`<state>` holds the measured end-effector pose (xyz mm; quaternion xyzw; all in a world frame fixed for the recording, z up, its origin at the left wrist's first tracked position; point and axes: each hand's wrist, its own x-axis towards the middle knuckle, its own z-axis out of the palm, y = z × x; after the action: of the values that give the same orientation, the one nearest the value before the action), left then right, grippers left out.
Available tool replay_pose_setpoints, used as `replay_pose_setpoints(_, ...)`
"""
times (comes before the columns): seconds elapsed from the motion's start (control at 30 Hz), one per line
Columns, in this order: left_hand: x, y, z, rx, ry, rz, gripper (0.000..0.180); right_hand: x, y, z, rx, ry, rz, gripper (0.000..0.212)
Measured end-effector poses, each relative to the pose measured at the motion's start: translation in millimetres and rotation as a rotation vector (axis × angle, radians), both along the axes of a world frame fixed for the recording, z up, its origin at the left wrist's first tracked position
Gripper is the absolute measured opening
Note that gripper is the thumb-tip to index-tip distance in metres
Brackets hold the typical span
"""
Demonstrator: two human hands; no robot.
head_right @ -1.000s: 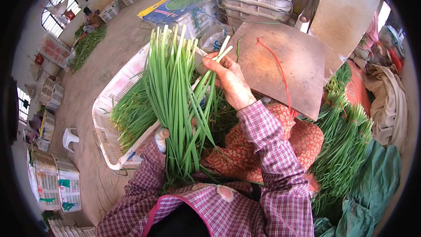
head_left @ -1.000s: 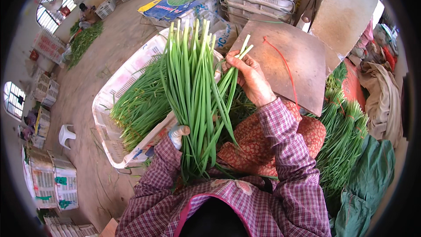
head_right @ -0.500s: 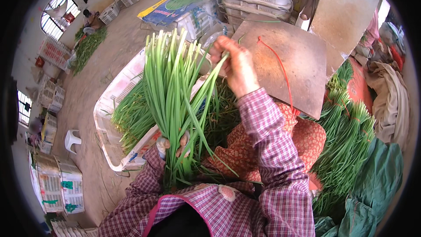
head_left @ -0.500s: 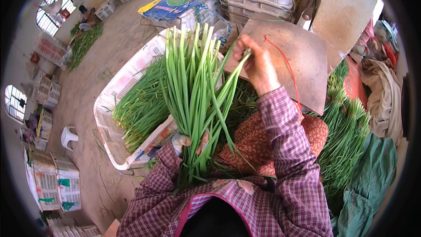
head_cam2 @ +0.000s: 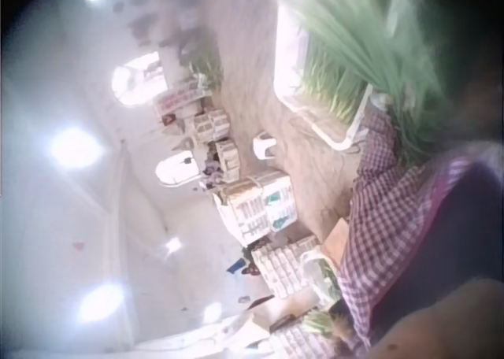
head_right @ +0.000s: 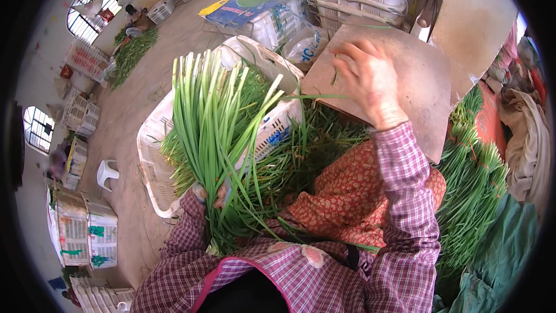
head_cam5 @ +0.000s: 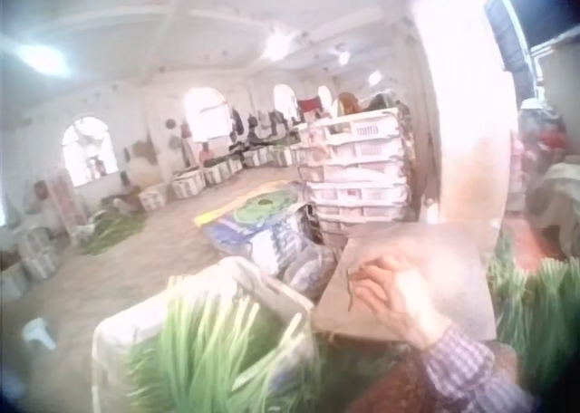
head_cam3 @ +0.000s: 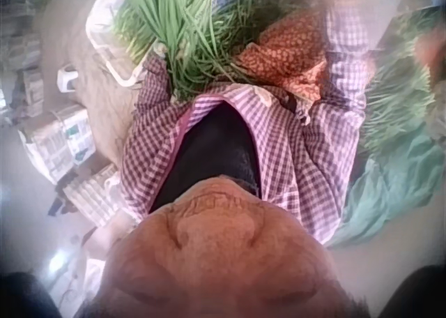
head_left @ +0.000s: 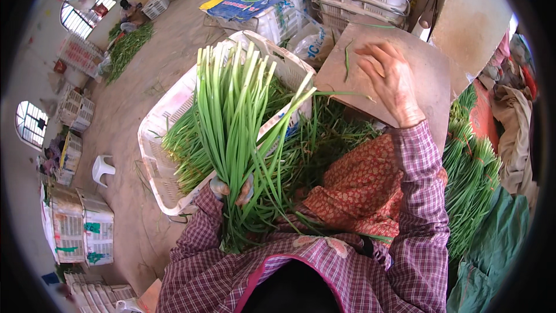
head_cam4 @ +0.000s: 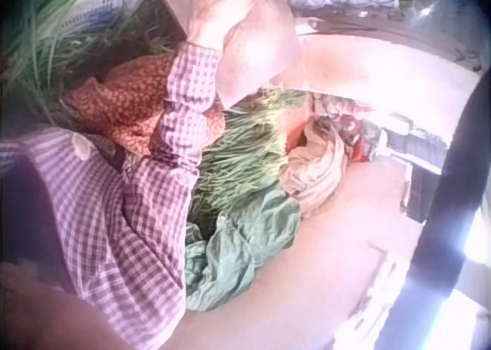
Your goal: The person sorts through green onions in a crate, removes damaged leaves by hand, and ties them into bundles with red string.
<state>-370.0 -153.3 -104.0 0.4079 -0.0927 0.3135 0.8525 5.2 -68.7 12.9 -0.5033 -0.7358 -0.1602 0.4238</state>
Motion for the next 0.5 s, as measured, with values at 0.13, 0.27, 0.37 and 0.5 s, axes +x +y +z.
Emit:
replay_pose_setpoints(0.13,10,6,-2,0.049,0.004,-0.098,0.033,-67,-11,39,-0.015,-0.080,0.386,0.013)
replay_pose_setpoints(0.27,12,-2,-13,-0.042,-0.031,-0.130,0.035,-90,1,35,0.079,-0.215,0.438,0.013)
replay_pose_setpoints(0.37,12,2,-21,0.044,-0.094,-0.163,0.037,-89,1,33,0.079,-0.265,0.444,0.012)
replay_pose_setpoints(0.5,11,4,-20,0.087,-0.118,-0.182,0.037,-83,-4,35,-0.071,-0.308,0.514,0.011)
